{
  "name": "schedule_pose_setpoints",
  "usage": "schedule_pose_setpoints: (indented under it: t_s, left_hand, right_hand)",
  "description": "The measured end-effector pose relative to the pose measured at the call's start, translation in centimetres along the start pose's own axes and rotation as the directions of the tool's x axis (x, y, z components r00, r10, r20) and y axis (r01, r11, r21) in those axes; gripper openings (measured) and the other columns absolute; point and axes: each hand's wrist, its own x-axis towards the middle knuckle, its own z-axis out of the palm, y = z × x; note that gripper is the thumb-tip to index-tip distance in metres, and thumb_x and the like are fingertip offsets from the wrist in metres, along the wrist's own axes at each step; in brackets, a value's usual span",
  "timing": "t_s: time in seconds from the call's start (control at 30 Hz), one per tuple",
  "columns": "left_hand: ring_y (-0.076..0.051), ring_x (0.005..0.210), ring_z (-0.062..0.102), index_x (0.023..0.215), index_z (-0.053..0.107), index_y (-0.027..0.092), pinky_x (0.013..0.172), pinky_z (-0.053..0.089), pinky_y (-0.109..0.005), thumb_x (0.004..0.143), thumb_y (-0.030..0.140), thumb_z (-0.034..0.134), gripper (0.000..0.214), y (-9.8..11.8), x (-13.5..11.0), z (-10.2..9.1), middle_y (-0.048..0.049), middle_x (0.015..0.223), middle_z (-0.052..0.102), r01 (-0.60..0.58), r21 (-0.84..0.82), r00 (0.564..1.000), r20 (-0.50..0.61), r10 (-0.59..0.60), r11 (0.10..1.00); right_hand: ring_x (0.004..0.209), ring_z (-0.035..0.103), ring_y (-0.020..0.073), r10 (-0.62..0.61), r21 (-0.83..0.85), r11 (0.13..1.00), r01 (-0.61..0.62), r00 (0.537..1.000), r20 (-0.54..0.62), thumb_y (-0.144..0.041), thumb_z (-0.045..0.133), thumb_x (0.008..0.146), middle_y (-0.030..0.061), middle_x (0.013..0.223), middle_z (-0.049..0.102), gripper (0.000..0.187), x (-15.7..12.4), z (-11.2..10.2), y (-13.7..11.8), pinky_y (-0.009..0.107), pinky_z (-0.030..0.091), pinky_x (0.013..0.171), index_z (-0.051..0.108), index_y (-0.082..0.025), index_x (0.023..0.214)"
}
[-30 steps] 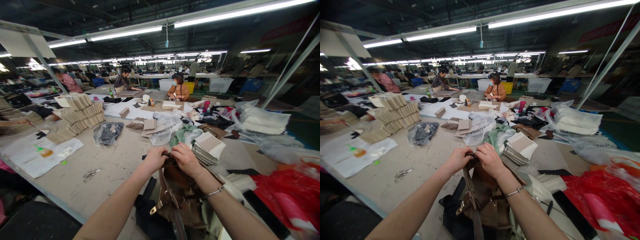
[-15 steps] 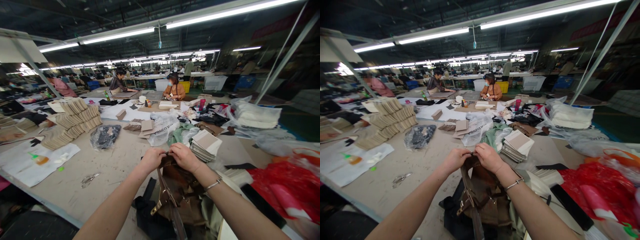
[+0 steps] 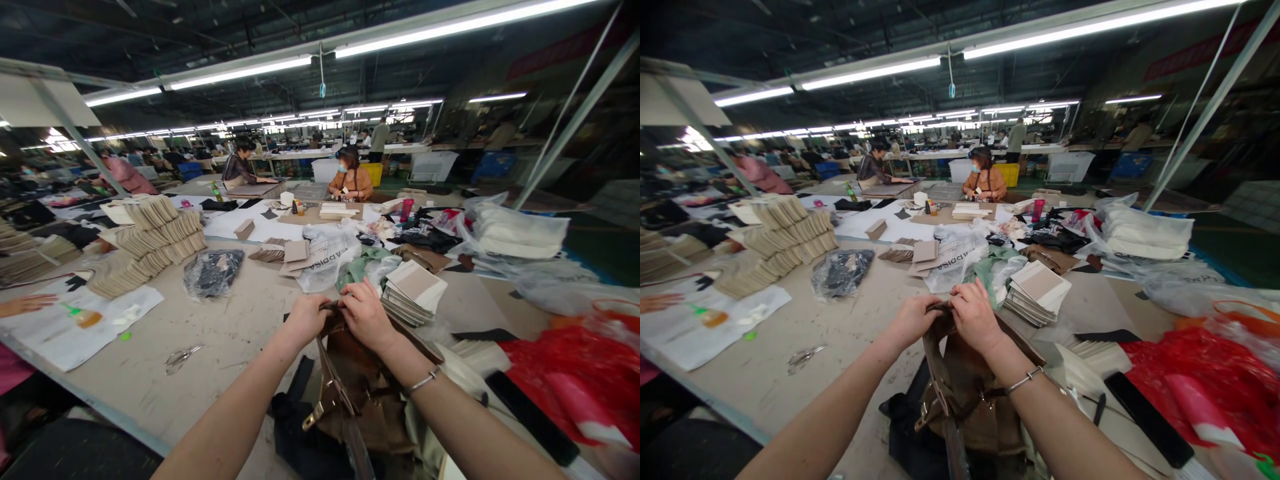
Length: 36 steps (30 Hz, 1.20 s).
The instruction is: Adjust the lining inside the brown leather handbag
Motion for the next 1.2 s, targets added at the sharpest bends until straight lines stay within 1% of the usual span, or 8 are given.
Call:
schedule_pose_setpoints:
  t_s: [0.07, 0.23, 0.33, 0.43, 0.53, 0.63, 0.9, 1.2]
  left_hand:
    - [-0.015, 0.076, 0.059, 0.085, 0.067, 0.019, 0.072, 0.043, -0.026, 0.072, 0.017, 0.053, 0.02, -0.2, 0.0, 0.2, -0.0018, 0.081, 0.068, 0.008, 0.009, 1.0, -0.011, -0.008, 1.0]
    - [-0.015, 0.072, 0.058, 0.084, 0.067, 0.019, 0.068, 0.043, -0.024, 0.072, 0.016, 0.051, 0.02, -0.4, 0.0, 0.3, -0.0016, 0.078, 0.068, 0.015, 0.004, 1.0, -0.018, -0.015, 1.0]
    - [-0.014, 0.072, 0.058, 0.083, 0.067, 0.019, 0.066, 0.043, -0.024, 0.071, 0.014, 0.049, 0.022, -0.3, 0.1, 0.2, -0.0013, 0.077, 0.068, 0.018, 0.002, 1.0, -0.02, -0.018, 1.0]
    - [-0.014, 0.071, 0.058, 0.08, 0.067, 0.019, 0.066, 0.042, -0.024, 0.071, 0.017, 0.051, 0.019, -0.1, 0.0, 0.1, -0.0007, 0.075, 0.067, 0.022, 0.0, 1.0, -0.009, -0.022, 1.0]
    - [-0.014, 0.07, 0.057, 0.081, 0.068, 0.02, 0.065, 0.042, -0.023, 0.07, 0.021, 0.056, 0.017, -0.1, 0.0, 0.0, 0.0003, 0.074, 0.068, 0.023, -0.017, 1.0, 0.013, -0.023, 1.0]
    - [-0.014, 0.07, 0.057, 0.081, 0.069, 0.02, 0.064, 0.041, -0.022, 0.069, 0.023, 0.059, 0.017, -0.1, 0.0, 0.0, 0.0008, 0.074, 0.068, 0.014, -0.027, 1.0, 0.019, -0.013, 1.0]
    - [-0.012, 0.064, 0.055, 0.071, 0.069, 0.017, 0.059, 0.038, -0.021, 0.075, 0.02, 0.053, 0.017, -0.1, 0.0, 0.3, -0.0001, 0.067, 0.067, -0.031, -0.012, 0.999, -0.015, 0.031, 0.999]
    - [-0.013, 0.063, 0.056, 0.072, 0.069, 0.018, 0.059, 0.038, -0.023, 0.078, 0.023, 0.049, 0.021, -0.1, 0.1, 0.2, -0.0011, 0.067, 0.067, -0.062, 0.027, 0.998, -0.011, 0.063, 0.998]
  right_hand:
    - [0.097, 0.046, 0.0212, -0.017, 0.025, 1.0, 0.017, 1.0, 0.002, -0.011, 0.05, 0.077, 0.0047, 0.094, 0.056, 0.013, 0.0, 0.2, 0.1, 0.052, 0.02, 0.102, 0.058, -0.021, 0.078]
    - [0.101, 0.043, 0.0222, -0.176, 0.115, 0.98, 0.165, 0.98, 0.094, -0.01, 0.052, 0.075, 0.0017, 0.093, 0.057, 0.016, 0.7, -0.4, 1.1, 0.055, 0.018, 0.102, 0.06, -0.023, 0.074]
    - [0.101, 0.043, 0.0216, -0.23, 0.144, 0.967, 0.209, 0.963, 0.143, -0.007, 0.052, 0.074, 0.0011, 0.09, 0.058, 0.018, 1.1, -0.9, 1.4, 0.054, 0.022, 0.1, 0.06, -0.023, 0.072]
    - [0.099, 0.044, 0.0211, -0.253, 0.198, 0.955, 0.22, 0.954, 0.16, -0.007, 0.052, 0.074, 0.0031, 0.088, 0.057, 0.016, 1.2, -1.0, 1.7, 0.047, 0.033, 0.094, 0.06, -0.022, 0.073]
    - [0.094, 0.047, 0.0189, -0.217, 0.265, 0.95, 0.163, 0.958, 0.189, -0.01, 0.053, 0.076, 0.0048, 0.091, 0.055, 0.011, 1.2, -1.1, 2.1, 0.035, 0.042, 0.083, 0.058, -0.019, 0.076]
    - [0.087, 0.051, 0.0154, -0.147, 0.288, 0.954, 0.076, 0.961, 0.233, -0.011, 0.052, 0.077, 0.0048, 0.096, 0.053, 0.009, 1.1, -1.1, 2.2, 0.029, 0.044, 0.077, 0.056, -0.019, 0.079]
    - [0.085, 0.052, 0.0154, -0.077, 0.263, 0.965, 0.008, 0.964, 0.253, -0.008, 0.05, 0.076, 0.0036, 0.089, 0.055, 0.013, 1.2, -1.0, 1.8, 0.028, 0.042, 0.076, 0.052, -0.02, 0.082]
    - [0.081, 0.051, 0.0145, -0.016, 0.234, 0.971, -0.05, 0.962, 0.274, -0.009, 0.053, 0.076, 0.0017, 0.082, 0.055, 0.01, 1.3, -0.9, 2.1, 0.025, 0.04, 0.072, 0.053, -0.019, 0.08]
